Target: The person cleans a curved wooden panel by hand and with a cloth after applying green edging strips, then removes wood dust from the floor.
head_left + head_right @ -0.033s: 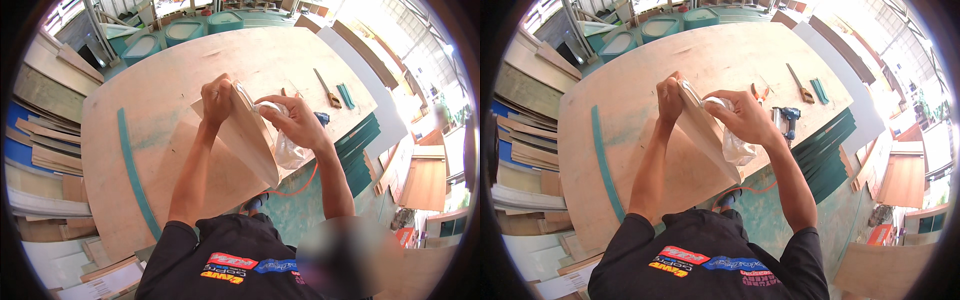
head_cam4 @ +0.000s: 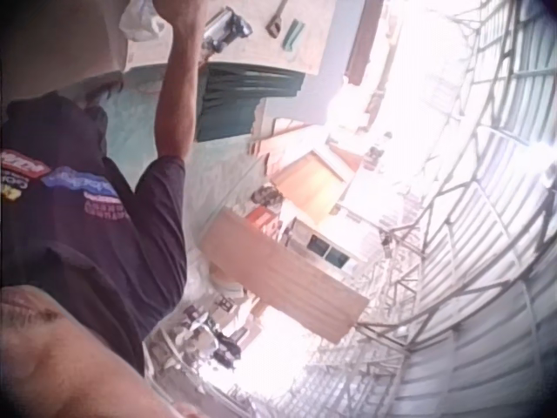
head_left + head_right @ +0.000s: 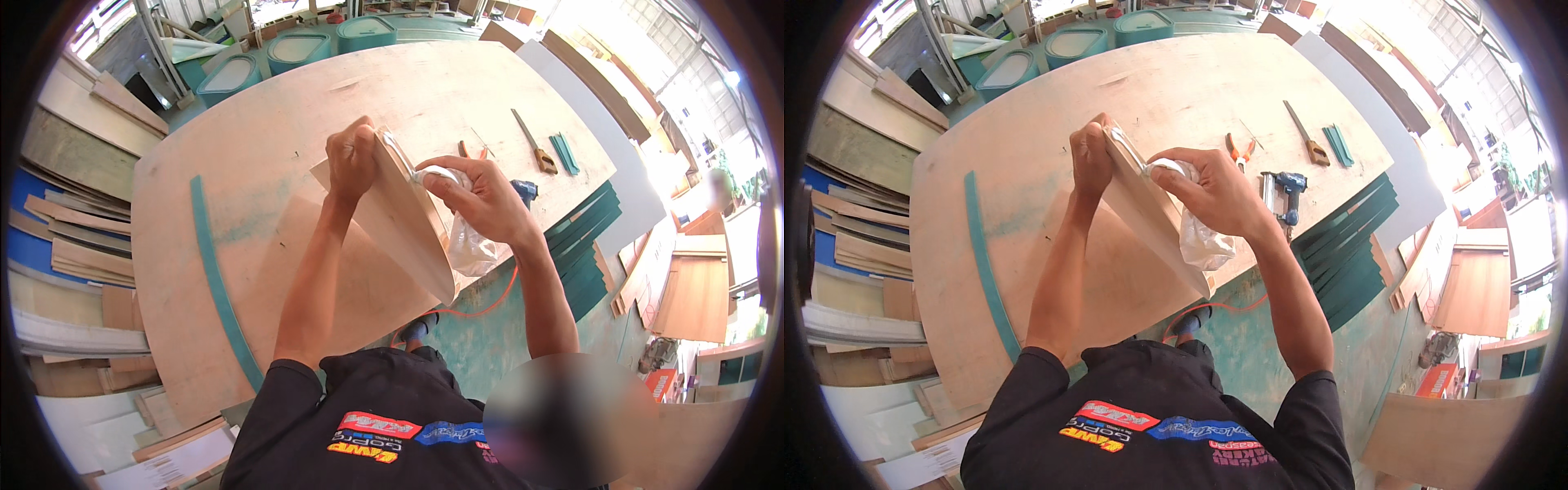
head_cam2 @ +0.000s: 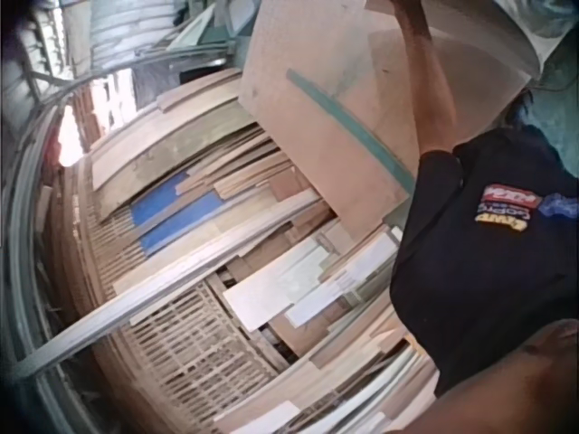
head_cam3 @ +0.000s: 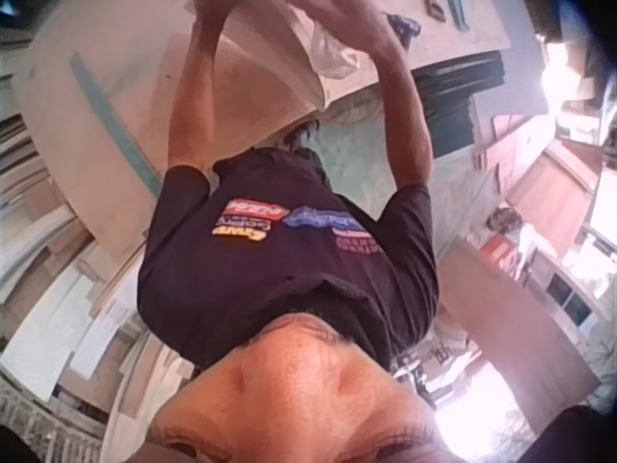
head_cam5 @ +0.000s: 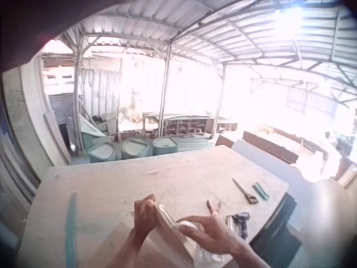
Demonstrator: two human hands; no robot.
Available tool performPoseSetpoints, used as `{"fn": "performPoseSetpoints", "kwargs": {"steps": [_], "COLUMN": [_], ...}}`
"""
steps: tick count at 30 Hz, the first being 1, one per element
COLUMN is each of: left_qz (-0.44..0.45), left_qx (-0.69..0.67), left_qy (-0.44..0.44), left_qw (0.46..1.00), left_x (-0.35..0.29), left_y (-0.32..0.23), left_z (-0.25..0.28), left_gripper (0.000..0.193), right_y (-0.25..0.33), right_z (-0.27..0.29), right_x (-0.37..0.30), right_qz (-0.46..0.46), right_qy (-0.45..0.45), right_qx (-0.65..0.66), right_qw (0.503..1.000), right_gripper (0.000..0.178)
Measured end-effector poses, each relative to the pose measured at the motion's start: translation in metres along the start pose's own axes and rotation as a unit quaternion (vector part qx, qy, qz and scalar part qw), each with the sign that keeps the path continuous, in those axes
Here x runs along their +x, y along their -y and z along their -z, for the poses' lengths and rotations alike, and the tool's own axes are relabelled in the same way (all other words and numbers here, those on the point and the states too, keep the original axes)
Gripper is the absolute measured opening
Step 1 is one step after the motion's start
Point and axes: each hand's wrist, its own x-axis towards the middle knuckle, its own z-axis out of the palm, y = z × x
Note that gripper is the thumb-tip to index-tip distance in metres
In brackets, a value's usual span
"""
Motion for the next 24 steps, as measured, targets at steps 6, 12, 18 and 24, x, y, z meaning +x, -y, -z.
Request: {"fn": "performPoseSetpoints", "kwargs": {"steps": [6,12,18,24], "left_qz": [0.038,0.070,0.157,0.174], "left_qx": [-0.006,0.023,0.076,0.088], "left_qy": [-0.006,-0.040,-0.037,-0.076], "left_qw": [0.999,0.996,0.984,0.978], "left_x": [0.005,0.014,0.024,0.037], "left_y": [0.005,0.022,0.028,0.048], "left_z": [-0.005,-0.003,-0.004,0.011], "left_gripper": [0.058,0.058,0.069,0.067], "right_y": [-0.019,-0.054,-0.087,-0.107], "right_z": [0.001,-0.010,-0.019,-0.033], "right_x": [-0.014,-0.031,-0.047,-0.069], "right_qz": [-0.053,-0.026,-0.044,-0.086], "right_qy": [0.005,-0.021,-0.032,-0.029], "right_qx": [-0.013,0.013,0.042,0.048], "right_qw": [0.999,0.999,0.998,0.995], "right_gripper": [0.031,0.032,0.030,0.028]}}
